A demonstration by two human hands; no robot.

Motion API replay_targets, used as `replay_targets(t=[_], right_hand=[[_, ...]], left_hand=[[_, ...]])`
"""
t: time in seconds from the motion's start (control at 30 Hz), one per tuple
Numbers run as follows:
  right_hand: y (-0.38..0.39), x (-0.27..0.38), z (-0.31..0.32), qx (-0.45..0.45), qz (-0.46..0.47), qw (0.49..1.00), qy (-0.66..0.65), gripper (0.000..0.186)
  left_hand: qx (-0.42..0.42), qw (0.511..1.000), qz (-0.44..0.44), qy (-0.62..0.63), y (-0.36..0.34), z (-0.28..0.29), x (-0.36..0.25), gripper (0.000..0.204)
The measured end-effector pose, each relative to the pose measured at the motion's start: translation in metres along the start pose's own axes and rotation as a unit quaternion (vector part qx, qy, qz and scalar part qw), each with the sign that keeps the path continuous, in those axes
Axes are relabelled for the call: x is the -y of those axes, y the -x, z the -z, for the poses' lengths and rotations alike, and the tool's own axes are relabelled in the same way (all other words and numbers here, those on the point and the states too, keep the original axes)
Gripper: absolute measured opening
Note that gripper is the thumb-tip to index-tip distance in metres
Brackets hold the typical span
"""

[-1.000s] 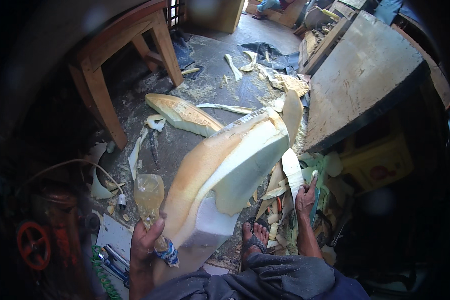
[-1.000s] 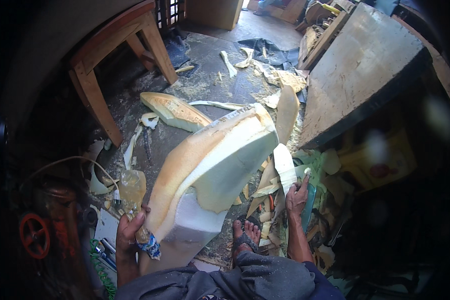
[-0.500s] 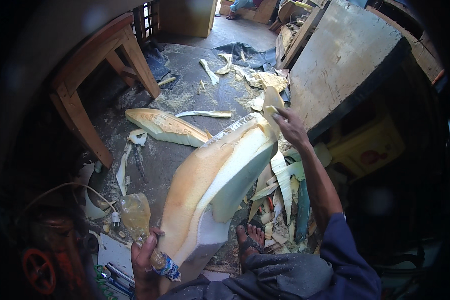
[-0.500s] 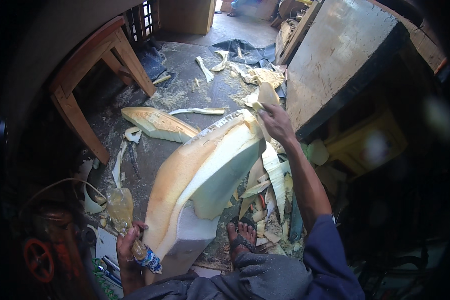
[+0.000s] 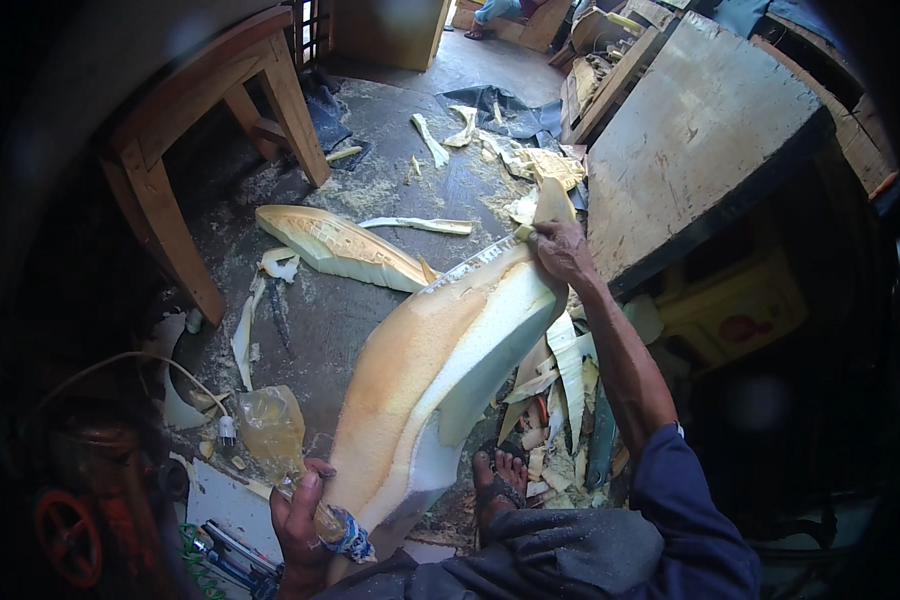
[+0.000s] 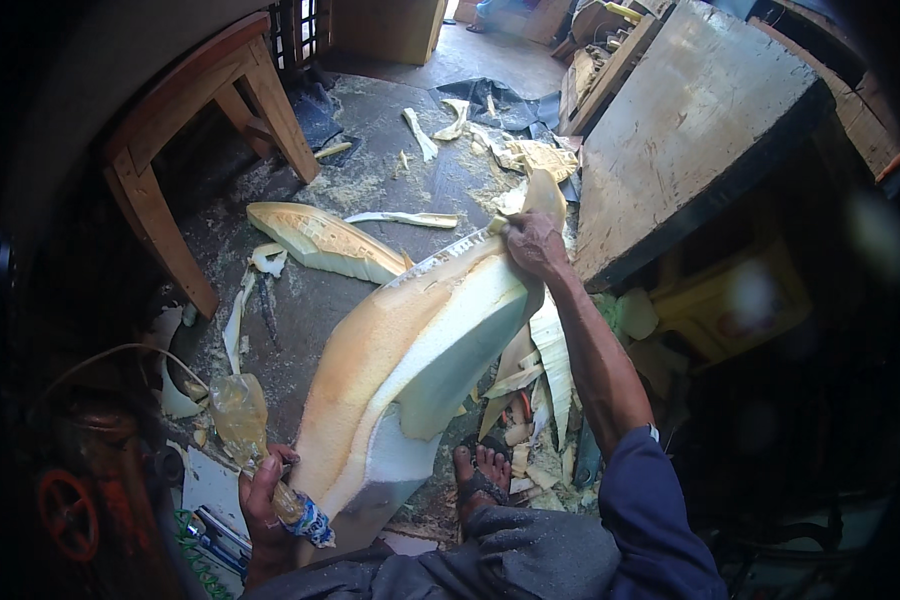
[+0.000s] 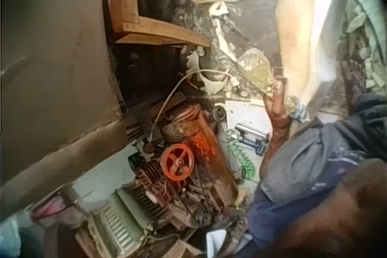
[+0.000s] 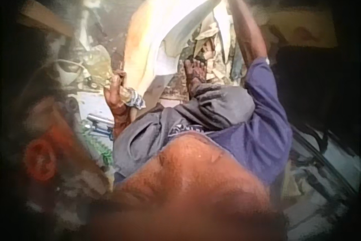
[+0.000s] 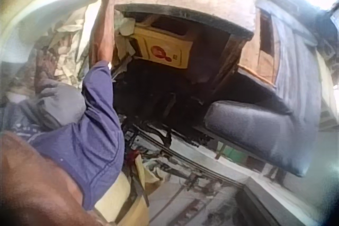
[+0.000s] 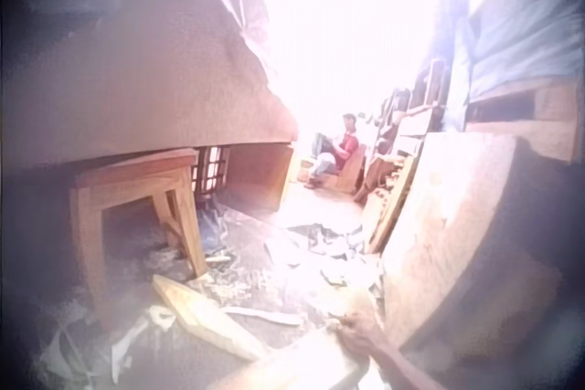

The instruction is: The person carves a large piece of wood using a chisel and mallet, shaping the surface and removing shavings. They then apply a liquid finish to the carved wood using a small bottle and a cloth.

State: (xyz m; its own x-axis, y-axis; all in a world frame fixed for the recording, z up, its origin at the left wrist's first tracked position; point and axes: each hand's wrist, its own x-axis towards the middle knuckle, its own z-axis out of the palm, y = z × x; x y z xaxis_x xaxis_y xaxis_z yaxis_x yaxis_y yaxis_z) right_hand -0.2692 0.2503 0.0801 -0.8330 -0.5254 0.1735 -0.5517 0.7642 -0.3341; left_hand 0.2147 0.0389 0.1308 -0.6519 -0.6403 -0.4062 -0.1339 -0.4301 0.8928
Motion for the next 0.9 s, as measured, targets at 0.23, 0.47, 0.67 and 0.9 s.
replay_targets(t=[0.23, 0.47, 0.67, 0.9], right_hand=[[-0.001, -0.001, 0.01, 0.012, -0.121, 0.986, -0.114, 0.037], [0.006, -0.011, 0.012, 0.038, -0.062, 0.996, -0.052, 0.034], [0.015, -0.009, 0.021, 0.017, -0.048, 0.996, -0.072, 0.032], [0.033, -0.006, 0.029, 0.008, -0.061, 0.998, 0.005, 0.026]], left_hand=[[-0.008, 1.0, 0.002, 0.014, 0.0, 0.0, 0.0, 0.03], [-0.018, 1.0, -0.01, 0.004, 0.003, -0.004, -0.001, 0.031], [-0.013, 1.0, -0.01, 0.004, 0.003, -0.005, -0.001, 0.032], [-0.014, 1.0, -0.013, -0.012, 0.003, -0.005, -0.003, 0.031]])
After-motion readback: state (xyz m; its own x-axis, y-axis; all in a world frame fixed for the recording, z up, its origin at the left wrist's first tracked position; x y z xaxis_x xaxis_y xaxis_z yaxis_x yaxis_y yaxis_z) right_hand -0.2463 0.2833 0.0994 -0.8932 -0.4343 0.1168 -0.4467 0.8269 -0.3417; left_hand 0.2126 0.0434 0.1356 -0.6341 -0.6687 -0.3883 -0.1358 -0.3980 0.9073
